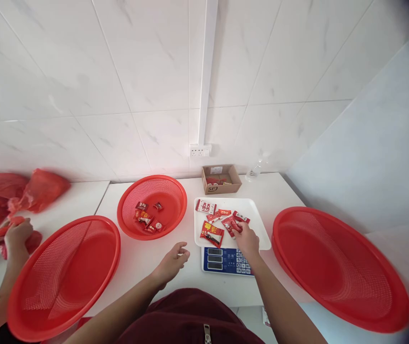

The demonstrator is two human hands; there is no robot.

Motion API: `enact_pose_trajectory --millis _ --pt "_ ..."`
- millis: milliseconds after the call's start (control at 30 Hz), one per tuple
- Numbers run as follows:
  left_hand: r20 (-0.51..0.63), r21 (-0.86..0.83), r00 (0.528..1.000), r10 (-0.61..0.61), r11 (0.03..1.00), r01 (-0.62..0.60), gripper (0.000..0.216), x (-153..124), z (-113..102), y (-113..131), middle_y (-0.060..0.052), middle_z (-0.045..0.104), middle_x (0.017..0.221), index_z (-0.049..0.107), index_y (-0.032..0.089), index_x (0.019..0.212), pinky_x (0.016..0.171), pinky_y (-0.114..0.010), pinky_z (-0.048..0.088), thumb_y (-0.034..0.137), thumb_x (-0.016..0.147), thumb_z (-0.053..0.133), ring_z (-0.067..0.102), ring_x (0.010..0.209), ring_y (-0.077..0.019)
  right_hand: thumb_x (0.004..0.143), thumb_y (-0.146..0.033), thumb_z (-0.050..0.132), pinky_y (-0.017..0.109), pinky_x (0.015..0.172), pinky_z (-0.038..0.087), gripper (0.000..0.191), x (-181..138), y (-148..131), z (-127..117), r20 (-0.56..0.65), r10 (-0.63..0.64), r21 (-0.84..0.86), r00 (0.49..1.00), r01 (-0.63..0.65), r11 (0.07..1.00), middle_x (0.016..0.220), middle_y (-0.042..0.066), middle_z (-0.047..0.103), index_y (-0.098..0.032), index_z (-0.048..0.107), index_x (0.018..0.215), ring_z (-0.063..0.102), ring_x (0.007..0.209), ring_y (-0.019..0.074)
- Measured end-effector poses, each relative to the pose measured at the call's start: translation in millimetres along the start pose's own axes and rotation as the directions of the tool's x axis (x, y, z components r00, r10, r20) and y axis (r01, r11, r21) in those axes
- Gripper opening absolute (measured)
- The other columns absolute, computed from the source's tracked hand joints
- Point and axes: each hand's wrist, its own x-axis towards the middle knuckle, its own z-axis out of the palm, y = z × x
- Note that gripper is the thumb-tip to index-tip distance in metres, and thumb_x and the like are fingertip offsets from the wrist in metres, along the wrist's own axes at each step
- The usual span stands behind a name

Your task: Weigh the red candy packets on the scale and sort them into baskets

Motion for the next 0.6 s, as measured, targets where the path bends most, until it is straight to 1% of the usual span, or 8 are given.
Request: enact_pose_trajectory --millis 67,133,233,300,367,467,533,600 --pt "-0.014 -0.007 1.0 -0.015 1.0 0.015 0.066 -0.1 -3.0 -2.5 -0.011 0.052 0.114 0.041 0.017 0.126 0.085 -0.035 0.044 0.057 0.075 0.054 0.055 0.099 -0.0207 0.085 -0.031 0.045 0.031 0.073 0.043 0.03 1.0 6.6 -2.8 -0.029 0.024 0.126 0.999 -0.02 0.992 0.101 0.008 0.069 -0.019 0.058 0.11 0.063 0.087 0.0214" --pt "-0.029 -0.012 0.999 -0.02 1.0 0.02 0.065 -0.1 -5.4 -4.2 -0.011 0.052 0.114 0.042 0.018 0.125 0.085 -0.034 0.044 0.057 0.074 0.054 0.057 0.097 -0.0203 0.084 -0.034 0.044 0.031 0.075 0.044 0.033 1.2 12.7 -6.9 -0.093 0.025 0.226 0.995 -0.003 0.974 0.105 0.007 0.068 -0.02 0.058 0.11 0.063 0.089 0.021" --pt "-0.045 -0.016 0.999 -0.026 1.0 0.025 0.062 0.2 -6.9 -4.4 -0.01 0.054 0.112 0.044 0.018 0.124 0.083 -0.033 0.044 0.055 0.075 0.054 0.058 0.095 -0.0193 0.084 -0.039 0.042 0.032 0.077 0.045 0.036 0.7 18.5 -14.1 -0.132 -0.008 0.279 0.991 0.045 0.959 0.107 0.007 0.068 -0.021 0.06 0.11 0.062 0.091 0.0219" --pt "-0.046 -0.018 0.999 -0.03 0.999 0.029 0.06 0.8 -6.4 -3.4 -0.01 0.054 0.111 0.045 0.018 0.123 0.083 -0.032 0.044 0.053 0.076 0.053 0.058 0.095 -0.0191 0.086 -0.038 0.041 0.034 0.079 0.045 0.037 0.1 18.7 -17.1 -0.11 -0.065 0.206 0.992 0.087 0.975 0.106 0.009 0.068 -0.02 0.062 0.11 0.061 0.092 0.0231" --pt "-0.04 -0.018 0.999 -0.025 1.0 0.024 0.058 1.5 -5.2 -2.1 -0.01 0.055 0.11 0.045 0.017 0.122 0.083 -0.033 0.044 0.052 0.077 0.053 0.059 0.094 -0.0194 0.087 -0.034 0.04 0.038 0.083 0.044 0.037 -0.7 15.4 -16.6 -0.132 -0.137 0.049 0.982 0.144 0.988 0.112 0.012 0.065 -0.018 0.062 0.113 0.057 0.101 0.0266" --pt "-0.034 -0.018 0.999 -0.012 1.0 0.011 0.058 2.5 -3.7 -1.2 -0.009 0.056 0.108 0.047 0.018 0.12 0.082 -0.033 0.044 0.054 0.075 0.056 0.059 0.093 -0.02 0.088 -0.025 0.038 0.042 0.093 0.04 0.038 -1.6 6.8 -8.0 -0.166 -0.304 -0.106 0.938 0.29 0.951 0.125 0.014 0.057 -0.017 0.061 0.118 0.049 0.115 0.0286" --pt "-0.033 -0.018 0.999 -0.002 1.0 0.001 0.058 2.7 -3.8 -1.6 -0.009 0.056 0.108 0.048 0.018 0.119 0.082 -0.033 0.044 0.055 0.075 0.057 0.059 0.093 -0.02 0.088 -0.02 0.037 0.039 0.095 0.039 0.037 -1.3 1.9 -0.2 -0.096 -0.402 -0.109 0.911 0.391 0.914 0.121 0.012 0.06 -0.017 0.064 0.114 0.05 0.113 0.0261" --pt "-0.037 -0.016 0.999 0.007 1.0 -0.008 0.058 2.5 -4.9 -2.7 -0.008 0.056 0.106 0.048 0.018 0.119 0.081 -0.033 0.044 0.054 0.075 0.056 0.059 0.092 -0.0198 0.088 -0.017 0.037 0.036 0.094 0.04 0.036 0.5 -1.5 5.5 -0.02 -0.429 -0.12 0.903 0.424 0.898 0.113 0.012 0.063 -0.016 0.068 0.106 0.052 0.108 0.0248"
